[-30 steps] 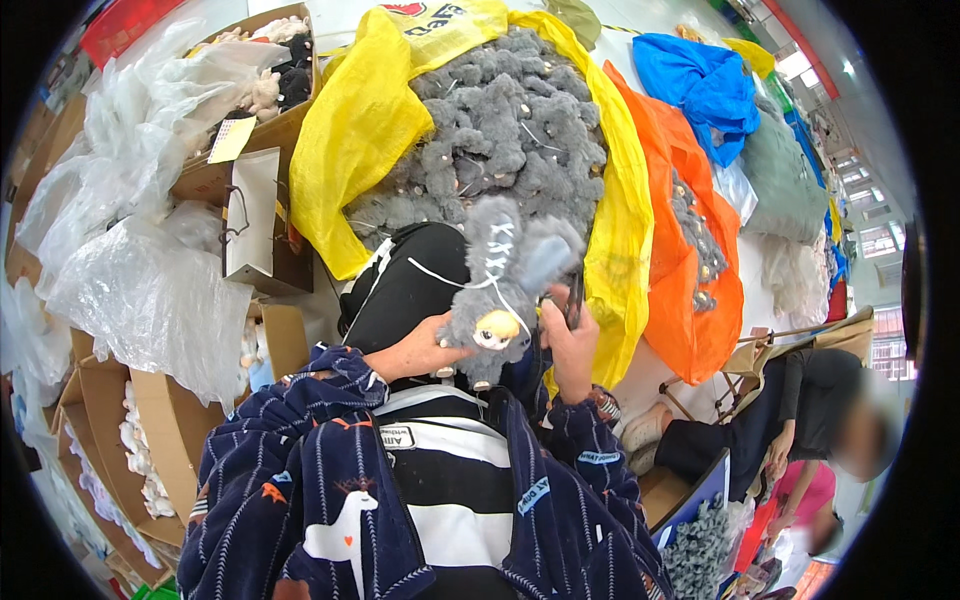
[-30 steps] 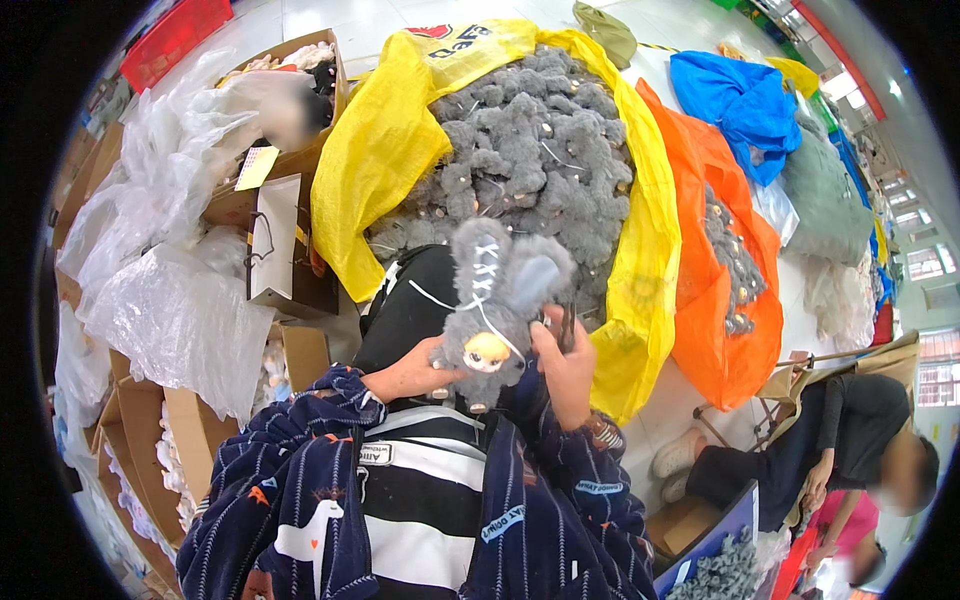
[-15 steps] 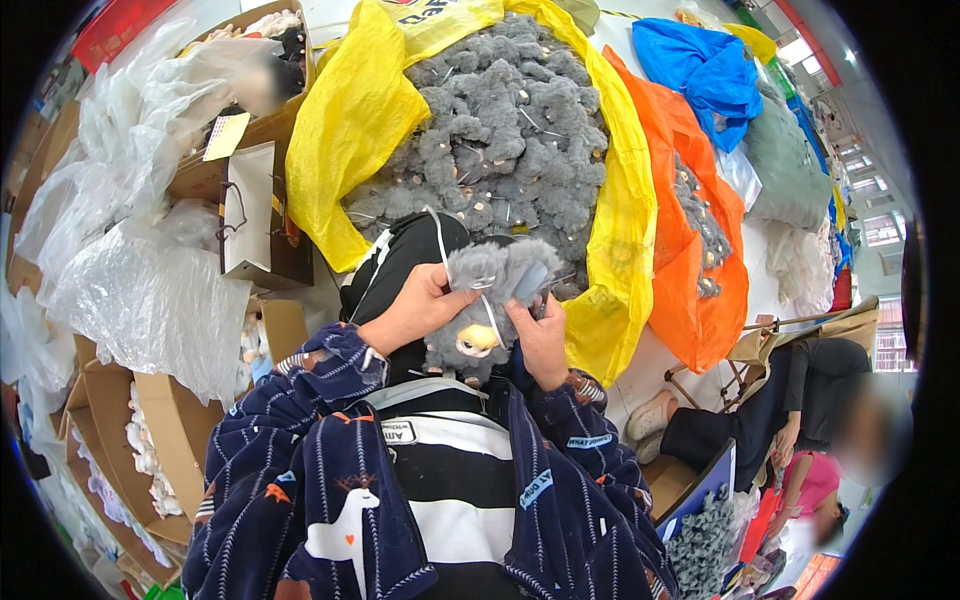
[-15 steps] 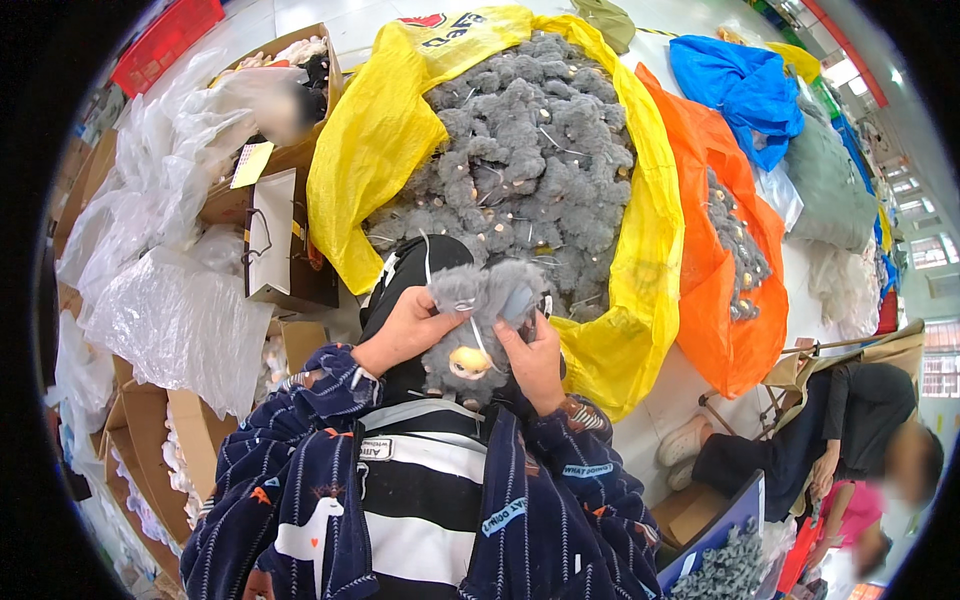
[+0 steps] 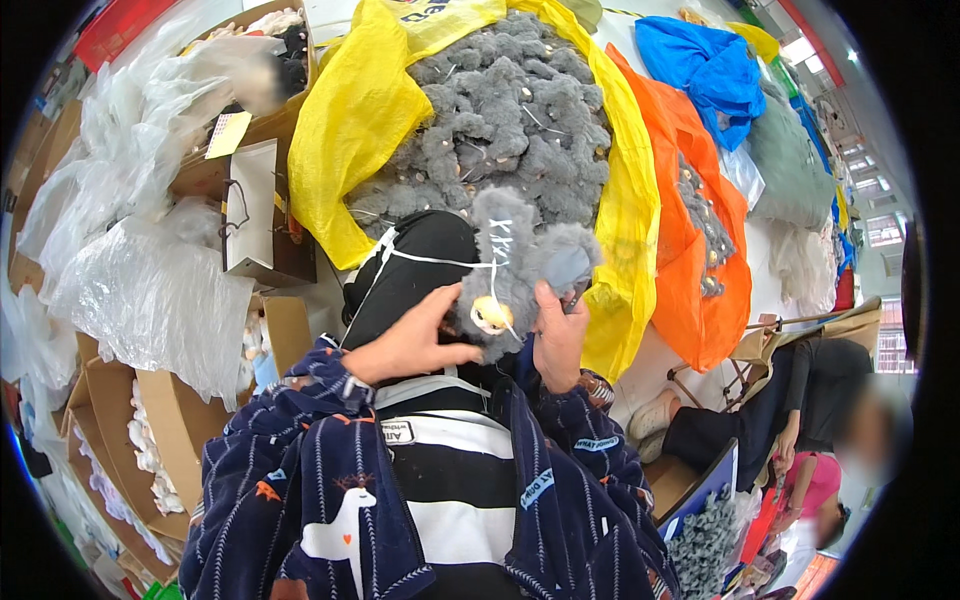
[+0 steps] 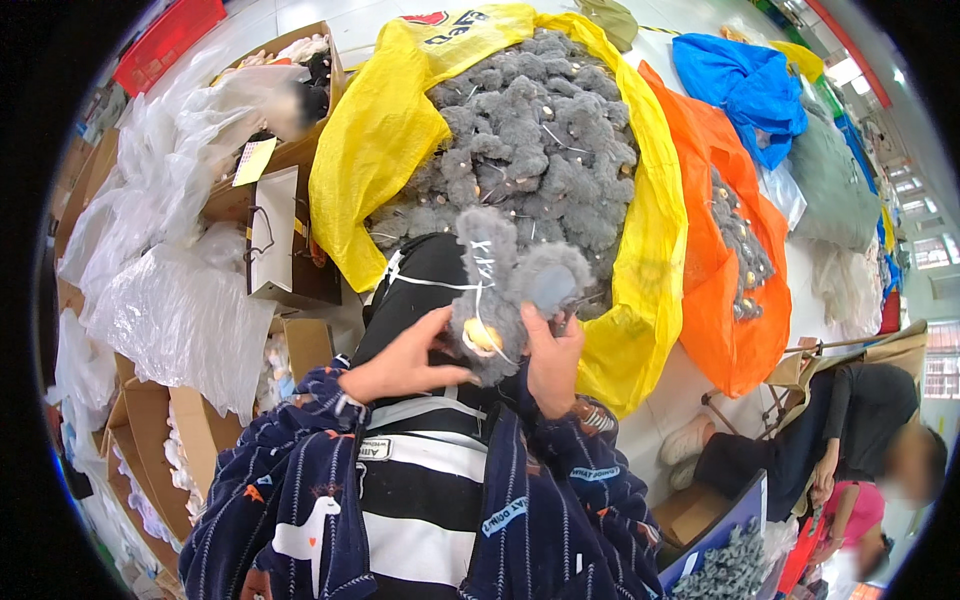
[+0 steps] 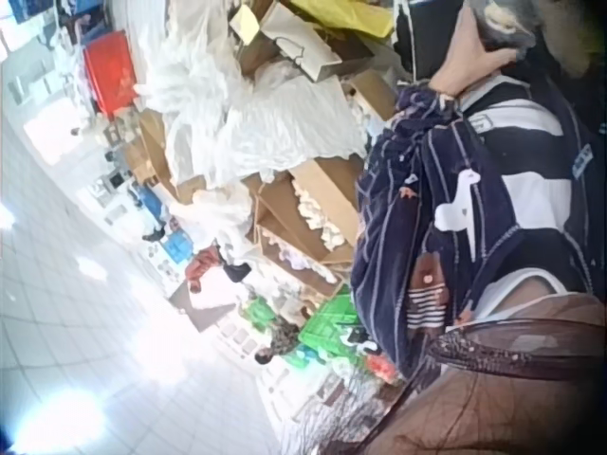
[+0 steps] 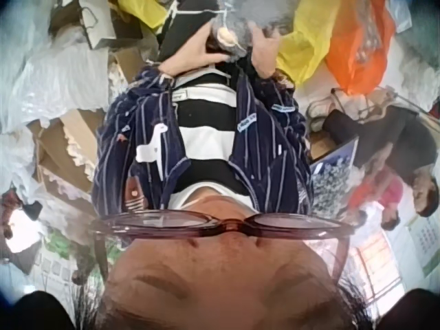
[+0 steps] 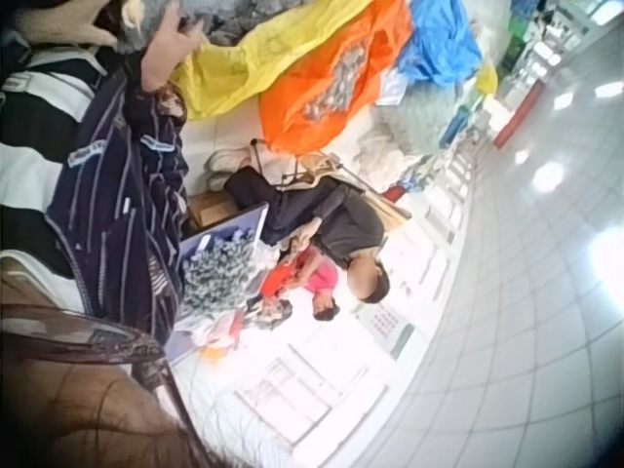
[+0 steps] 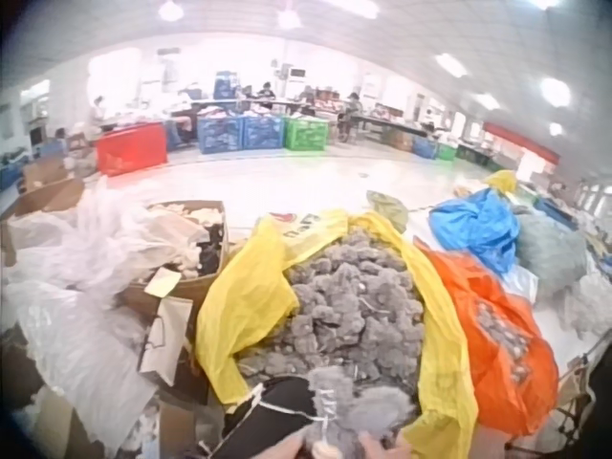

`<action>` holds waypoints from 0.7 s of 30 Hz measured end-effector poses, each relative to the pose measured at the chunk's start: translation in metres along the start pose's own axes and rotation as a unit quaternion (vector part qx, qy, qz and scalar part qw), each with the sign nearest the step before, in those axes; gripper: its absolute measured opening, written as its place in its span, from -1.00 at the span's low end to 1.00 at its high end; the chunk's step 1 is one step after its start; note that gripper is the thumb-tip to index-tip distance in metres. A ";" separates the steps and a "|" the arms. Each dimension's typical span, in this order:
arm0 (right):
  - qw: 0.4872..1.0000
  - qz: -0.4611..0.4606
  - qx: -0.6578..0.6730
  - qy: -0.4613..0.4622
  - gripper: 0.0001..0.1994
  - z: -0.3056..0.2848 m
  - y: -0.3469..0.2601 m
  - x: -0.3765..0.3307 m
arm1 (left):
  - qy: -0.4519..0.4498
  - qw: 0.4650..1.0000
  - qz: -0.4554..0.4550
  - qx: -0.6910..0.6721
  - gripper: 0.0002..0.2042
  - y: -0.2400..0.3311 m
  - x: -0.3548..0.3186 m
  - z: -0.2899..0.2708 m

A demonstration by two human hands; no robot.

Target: The person sits on the floor and uses scissors to trim the fur of a small gray stuffed toy. They repeatedly pick up the toy, trim its edges, and place it back into a large yellow bag filled with similar toys.

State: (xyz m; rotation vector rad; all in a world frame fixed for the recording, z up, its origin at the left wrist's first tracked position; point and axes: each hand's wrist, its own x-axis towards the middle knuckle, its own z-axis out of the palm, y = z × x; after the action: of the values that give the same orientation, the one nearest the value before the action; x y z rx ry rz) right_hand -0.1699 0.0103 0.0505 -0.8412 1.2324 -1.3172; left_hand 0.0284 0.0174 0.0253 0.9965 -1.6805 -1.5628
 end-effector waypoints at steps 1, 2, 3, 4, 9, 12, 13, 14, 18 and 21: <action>0.998 -0.012 -0.055 -0.002 -0.80 0.010 -0.005 -0.003 | 0.033 0.999 0.008 -0.034 -0.25 0.008 0.005 0.008; 0.993 -0.024 -0.112 -0.006 -0.82 0.020 -0.011 -0.006 | 0.069 0.995 0.016 -0.069 -0.21 0.017 0.009 0.014; 0.984 -0.034 -0.162 -0.070 -0.80 0.025 -0.013 -0.011 | 0.095 0.994 0.012 -0.048 -0.19 0.004 0.016 0.016; 0.940 -0.107 -0.295 -0.135 -0.77 0.025 -0.015 -0.014 | 0.073 0.987 0.034 -0.142 -0.27 0.000 0.022 0.017; 0.913 -0.197 -0.339 -0.110 -0.74 0.021 -0.035 -0.016 | 0.031 0.903 0.008 -0.428 -0.29 -0.010 0.022 0.000; 0.956 -0.016 -0.276 -0.093 -0.70 -0.015 -0.006 -0.009 | 0.001 0.868 0.008 -0.496 -0.25 -0.002 0.020 -0.009; 0.954 0.081 -0.269 -0.106 -0.67 -0.016 -0.008 -0.012 | -0.008 0.860 0.019 -0.510 -0.25 0.000 0.020 -0.010; 0.942 0.178 -0.259 -0.119 -0.64 -0.015 -0.012 -0.014 | -0.004 0.859 0.021 -0.511 -0.27 -0.001 0.021 -0.012; 0.929 0.246 -0.158 -0.229 -0.49 -0.009 -0.004 -0.025 | 0.013 0.861 -0.024 -0.509 -0.36 -0.007 0.018 -0.013; 0.920 0.247 -0.140 -0.270 -0.45 -0.015 0.019 -0.025 | 0.003 0.879 -0.067 -0.473 -0.40 0.000 0.014 -0.007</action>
State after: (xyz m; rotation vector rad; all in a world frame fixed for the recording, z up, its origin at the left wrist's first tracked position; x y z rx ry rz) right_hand -0.1762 0.0401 0.0332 -0.9347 1.0926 -0.4580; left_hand 0.0274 0.0014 0.0253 0.5723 -0.6367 -2.1130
